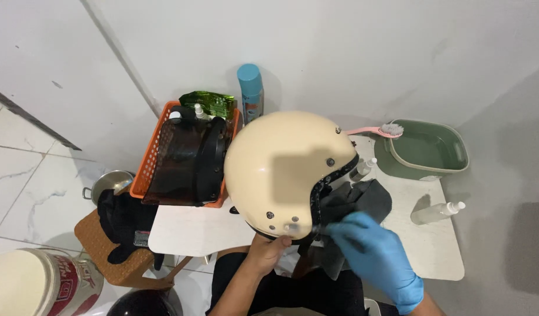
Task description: The person cleans a cream-colored helmet using a cloth and a small brush. They wipe the exterior surface, scrub the black interior lining, and use a spray bottle to apply liquid before wiping it down again.
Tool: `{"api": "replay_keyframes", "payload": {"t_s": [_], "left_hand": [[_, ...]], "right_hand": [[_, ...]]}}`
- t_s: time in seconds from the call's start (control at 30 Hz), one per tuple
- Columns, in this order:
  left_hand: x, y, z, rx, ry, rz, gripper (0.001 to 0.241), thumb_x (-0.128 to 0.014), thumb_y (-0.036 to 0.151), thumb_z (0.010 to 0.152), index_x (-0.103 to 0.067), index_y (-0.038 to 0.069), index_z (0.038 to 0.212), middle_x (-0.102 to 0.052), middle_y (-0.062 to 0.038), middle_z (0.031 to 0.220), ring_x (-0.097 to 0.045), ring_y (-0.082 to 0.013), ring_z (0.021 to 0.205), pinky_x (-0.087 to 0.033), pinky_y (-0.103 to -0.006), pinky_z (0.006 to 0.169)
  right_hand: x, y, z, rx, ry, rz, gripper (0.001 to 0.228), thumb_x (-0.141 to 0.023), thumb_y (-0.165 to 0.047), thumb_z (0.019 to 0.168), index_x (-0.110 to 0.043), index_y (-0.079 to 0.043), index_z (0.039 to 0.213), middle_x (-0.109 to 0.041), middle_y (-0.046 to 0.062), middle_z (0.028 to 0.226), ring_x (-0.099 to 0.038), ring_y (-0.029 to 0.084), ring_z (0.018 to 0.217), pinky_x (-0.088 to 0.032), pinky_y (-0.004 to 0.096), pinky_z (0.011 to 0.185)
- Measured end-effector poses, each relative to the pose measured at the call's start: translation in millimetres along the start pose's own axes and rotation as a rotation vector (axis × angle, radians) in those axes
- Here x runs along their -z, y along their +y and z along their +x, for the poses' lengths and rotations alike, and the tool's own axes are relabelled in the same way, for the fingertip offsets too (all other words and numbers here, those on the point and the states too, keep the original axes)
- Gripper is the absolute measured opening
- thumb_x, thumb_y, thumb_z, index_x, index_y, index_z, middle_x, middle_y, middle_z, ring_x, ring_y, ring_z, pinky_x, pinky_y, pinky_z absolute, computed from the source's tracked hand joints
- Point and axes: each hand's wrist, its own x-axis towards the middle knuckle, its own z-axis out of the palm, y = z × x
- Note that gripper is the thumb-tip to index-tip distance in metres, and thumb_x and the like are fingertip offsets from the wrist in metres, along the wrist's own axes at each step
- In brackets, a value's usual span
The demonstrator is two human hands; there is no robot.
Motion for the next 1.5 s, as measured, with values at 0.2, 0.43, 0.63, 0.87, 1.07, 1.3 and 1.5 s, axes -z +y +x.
{"api": "replay_keyframes", "payload": {"t_s": [0.2,0.43,0.63,0.87,1.07,1.3,1.5], "left_hand": [[3,-1,-2,0.015,-0.059,-0.108,0.067,-0.079,0.017,0.094,-0.047,0.000,0.150,-0.056,-0.018,0.150,-0.054,-0.0332,0.137,-0.043,-0.0517,0.118],[3,7,1,-0.042,-0.122,-0.224,0.077,-0.070,0.027,0.104,-0.023,0.011,0.164,-0.033,-0.012,0.167,-0.038,-0.0314,0.150,-0.035,-0.0548,0.123],[5,-7,4,0.006,0.103,-0.303,0.093,-0.089,0.018,0.085,-0.033,0.007,0.158,-0.050,-0.017,0.156,-0.051,-0.0343,0.139,-0.040,-0.0570,0.117],[36,-25,1,0.081,0.217,0.002,0.075,-0.076,0.026,0.088,-0.046,-0.005,0.150,-0.055,-0.019,0.154,-0.053,-0.0299,0.140,-0.039,-0.0446,0.119],[18,-8,1,-0.037,-0.075,-0.416,0.089,-0.086,0.012,0.106,-0.019,0.017,0.165,-0.033,-0.013,0.167,-0.036,-0.0358,0.149,-0.035,-0.0600,0.118],[22,-14,-14,-0.124,-0.217,-0.625,0.090,-0.086,-0.012,0.126,-0.011,0.016,0.166,-0.018,-0.015,0.170,-0.023,-0.0386,0.154,-0.027,-0.0625,0.124],[79,-49,-27,0.017,-0.284,-0.725,0.091,-0.089,-0.006,0.133,-0.009,0.019,0.167,-0.014,-0.013,0.173,-0.017,-0.0355,0.157,-0.018,-0.0580,0.128]], "right_hand": [[0,8,-5,-0.040,0.050,0.005,0.015,-0.075,-0.016,0.086,-0.080,-0.026,0.097,-0.070,-0.006,0.096,-0.070,0.013,0.074,-0.055,0.027,0.064],[-4,9,-16,-0.117,-0.136,-0.075,0.021,-0.072,-0.029,0.086,-0.082,-0.034,0.103,-0.069,-0.011,0.101,-0.073,0.021,0.066,-0.058,0.037,0.058],[-7,28,-18,-0.044,-0.115,-0.209,0.023,-0.068,-0.034,0.086,-0.079,-0.043,0.105,-0.065,-0.009,0.101,-0.071,0.020,0.071,-0.055,0.046,0.050],[5,25,21,-0.224,0.240,0.080,0.022,-0.078,-0.019,0.083,-0.084,-0.024,0.104,-0.071,-0.005,0.103,-0.065,0.010,0.061,-0.053,0.021,0.066],[19,16,44,-0.589,0.376,0.261,0.016,-0.069,-0.011,0.084,-0.084,-0.011,0.090,-0.076,0.005,0.093,-0.074,0.017,0.090,-0.053,0.029,0.088],[1,48,36,-0.691,0.412,0.361,0.020,-0.070,-0.013,0.087,-0.080,-0.013,0.104,-0.078,0.002,0.098,-0.066,0.013,0.080,-0.051,0.027,0.082],[14,103,11,-0.768,0.608,0.345,0.015,-0.060,-0.013,0.099,-0.072,-0.015,0.107,-0.066,0.003,0.085,-0.053,0.012,0.072,-0.044,0.028,0.071]]}}
